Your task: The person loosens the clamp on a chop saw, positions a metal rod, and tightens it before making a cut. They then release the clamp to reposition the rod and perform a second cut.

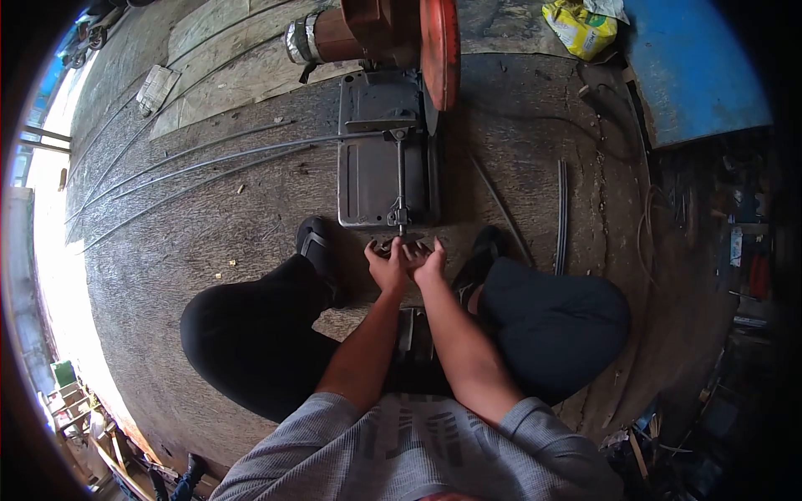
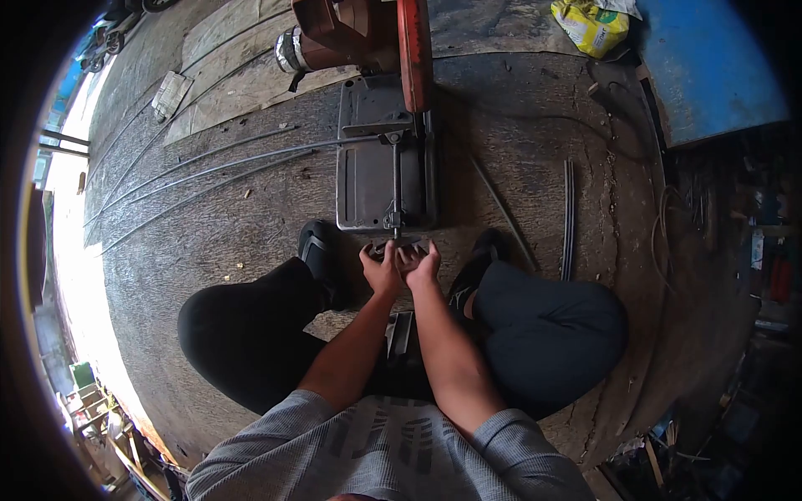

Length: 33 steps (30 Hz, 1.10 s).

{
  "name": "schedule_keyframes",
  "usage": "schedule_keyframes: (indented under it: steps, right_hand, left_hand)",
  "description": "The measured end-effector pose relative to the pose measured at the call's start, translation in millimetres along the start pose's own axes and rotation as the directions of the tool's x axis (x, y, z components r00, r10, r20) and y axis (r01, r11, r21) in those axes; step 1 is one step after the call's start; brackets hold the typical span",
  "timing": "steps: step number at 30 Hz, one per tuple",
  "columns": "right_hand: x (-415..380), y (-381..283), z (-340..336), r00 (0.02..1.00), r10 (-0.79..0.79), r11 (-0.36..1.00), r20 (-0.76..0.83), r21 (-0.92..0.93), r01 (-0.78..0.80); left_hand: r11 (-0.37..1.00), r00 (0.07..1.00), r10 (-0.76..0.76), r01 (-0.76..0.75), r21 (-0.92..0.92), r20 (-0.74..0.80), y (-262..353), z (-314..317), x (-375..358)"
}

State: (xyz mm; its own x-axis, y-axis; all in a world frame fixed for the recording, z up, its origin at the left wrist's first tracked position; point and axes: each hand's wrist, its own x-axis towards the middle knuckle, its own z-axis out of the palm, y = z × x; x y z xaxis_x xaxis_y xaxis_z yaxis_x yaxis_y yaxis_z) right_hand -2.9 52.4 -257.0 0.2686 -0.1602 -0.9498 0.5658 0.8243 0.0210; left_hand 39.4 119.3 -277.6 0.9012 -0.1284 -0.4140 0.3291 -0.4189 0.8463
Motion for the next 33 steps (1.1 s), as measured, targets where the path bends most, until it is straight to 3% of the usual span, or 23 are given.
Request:
schedule_keyframes:
  steps: [1, 2, 3, 4, 5, 6, 7, 8, 9, 10, 12, 14, 16, 19, 20, 21, 22, 25, 26, 28, 31, 32, 33]
  right_hand:
    - [27.3, -2.5, -25.7, 0.997, -0.071, 0.980, 0.010, 0.187, 0.068]
    - [42.0, -4.7, -39.2, 0.990, -0.144, 0.920, 0.007, 0.369, 0.131]
    - [29.2, -4.0, -29.6, 0.987, -0.119, 0.946, -0.110, 0.289, 0.146]
    - [25.5, -0.5, -24.3, 0.986, -0.121, 0.945, -0.113, 0.290, 0.149]
    - [26.5, 3.4, -21.0, 0.977, -0.145, 0.974, -0.156, 0.152, 0.169]
    - [26.5, 3.9, -18.0, 0.965, -0.175, 0.984, -0.194, 0.011, 0.180]
    - [36.7, 1.7, -22.7, 0.982, -0.146, 0.989, -0.117, -0.030, 0.144]
    - [35.5, 2.8, -21.3, 0.982, -0.145, 0.989, -0.118, -0.029, 0.143]
    - [33.4, 5.8, -16.9, 0.972, -0.203, 0.978, -0.115, -0.080, 0.195]
    - [32.8, 8.1, -12.6, 0.960, -0.259, 0.961, -0.108, -0.131, 0.245]
    - [42.3, 6.7, -24.4, 0.957, -0.279, 0.958, -0.080, -0.093, 0.272]
    - [36.5, 3.8, -21.5, 0.884, -0.370, 0.929, -0.286, -0.131, 0.346]
    - [43.5, 3.6, -40.0, 0.916, -0.344, 0.939, -0.204, -0.097, 0.331]
    - [39.3, -2.0, -39.4, 0.924, -0.375, 0.924, -0.073, -0.114, 0.366]
    - [27.8, -0.9, -30.0, 0.895, -0.409, 0.911, -0.178, -0.133, 0.390]
    - [22.8, -3.5, -22.0, 0.854, -0.438, 0.899, -0.280, -0.152, 0.411]
    - [26.5, -11.7, -18.3, 0.849, -0.447, 0.895, -0.282, -0.141, 0.424]
    - [38.4, -46.0, -12.7, 0.595, -0.745, 0.662, -0.302, -0.228, 0.714]
    - [42.6, -61.0, -4.8, 0.555, -0.773, 0.623, -0.309, -0.202, 0.756]
    - [37.7, -94.3, 29.3, 0.521, -0.799, 0.587, -0.299, -0.206, 0.783]
    - [18.8, -154.0, 88.7, 0.526, -0.837, 0.539, -0.150, -0.386, 0.748]
    - [15.9, -184.5, 97.2, 0.524, -0.849, 0.392, 0.074, -0.577, 0.717]
    - [28.2, -220.4, 101.9, 0.490, -0.833, 0.234, 0.256, -0.639, 0.732]
  left_hand:
    - [0.991, 0.989, -0.049, 0.065, 0.115, -0.139, -5.2, 0.9, 4.5]
    - [0.991, 0.989, -0.049, 0.065, 0.115, -0.137, -24.8, -1.5, 17.6]
    - [0.898, 0.886, -0.439, 0.430, -0.093, -0.149, -51.6, -5.9, 35.7]
    - [0.638, 0.646, -0.760, 0.716, -0.284, -0.078, -67.8, -7.3, 43.7]
    - [0.637, 0.645, -0.761, 0.718, -0.282, -0.077, -69.1, -4.4, 43.1]
    - [0.745, 0.728, -0.665, 0.632, -0.216, -0.166, -69.3, 0.1, 44.4]
    - [0.834, 0.797, -0.551, 0.534, -0.137, -0.247, -69.1, 4.2, 46.6]
    - [0.835, 0.798, -0.550, 0.534, -0.135, -0.247, -58.5, 7.2, 43.6]
    - [0.938, 0.875, -0.339, 0.285, -0.198, -0.345, -34.8, 10.1, 37.7]
    - [0.973, 0.884, -0.116, 0.010, -0.231, -0.452, -8.8, 11.2, 36.2]
    - [0.952, 0.864, -0.075, -0.087, -0.294, -0.498, 37.4, 3.7, 53.5]
    - [0.966, 0.864, -0.008, -0.125, -0.229, -0.504, 56.6, 7.1, 93.7]
    - [0.981, 0.894, 0.190, -0.157, 0.114, -0.406, 52.1, 4.8, 159.5]
    - [0.830, 0.967, 0.253, -0.205, 0.519, -0.024, 99.1, -27.9, 244.0]
    - [0.644, 0.930, 0.366, -0.257, 0.721, 0.005, 111.1, -35.8, 267.1]
    - [0.415, 0.895, 0.421, -0.336, 0.846, 0.149, 126.9, -48.7, 285.5]
    - [0.255, 0.882, 0.387, -0.382, 0.888, 0.269, 134.9, -60.4, 309.9]
    - [-0.164, 0.825, 0.259, -0.474, 0.865, 0.502, 135.9, -85.9, 355.9]
    - [-0.174, 0.815, 0.165, -0.531, 0.829, 0.556, 136.6, -89.8, 363.0]
    - [-0.192, 0.715, 0.349, -0.578, 0.793, 0.606, 116.7, -91.7, 385.3]
    - [-0.072, 0.749, 0.305, -0.597, 0.799, 0.588, 123.4, -72.2, 398.6]
    - [-0.071, 0.745, 0.304, -0.604, 0.794, 0.594, 128.7, -68.9, 400.3]
    - [-0.092, 0.693, 0.331, -0.651, 0.753, 0.640, 133.1, -70.2, 400.6]
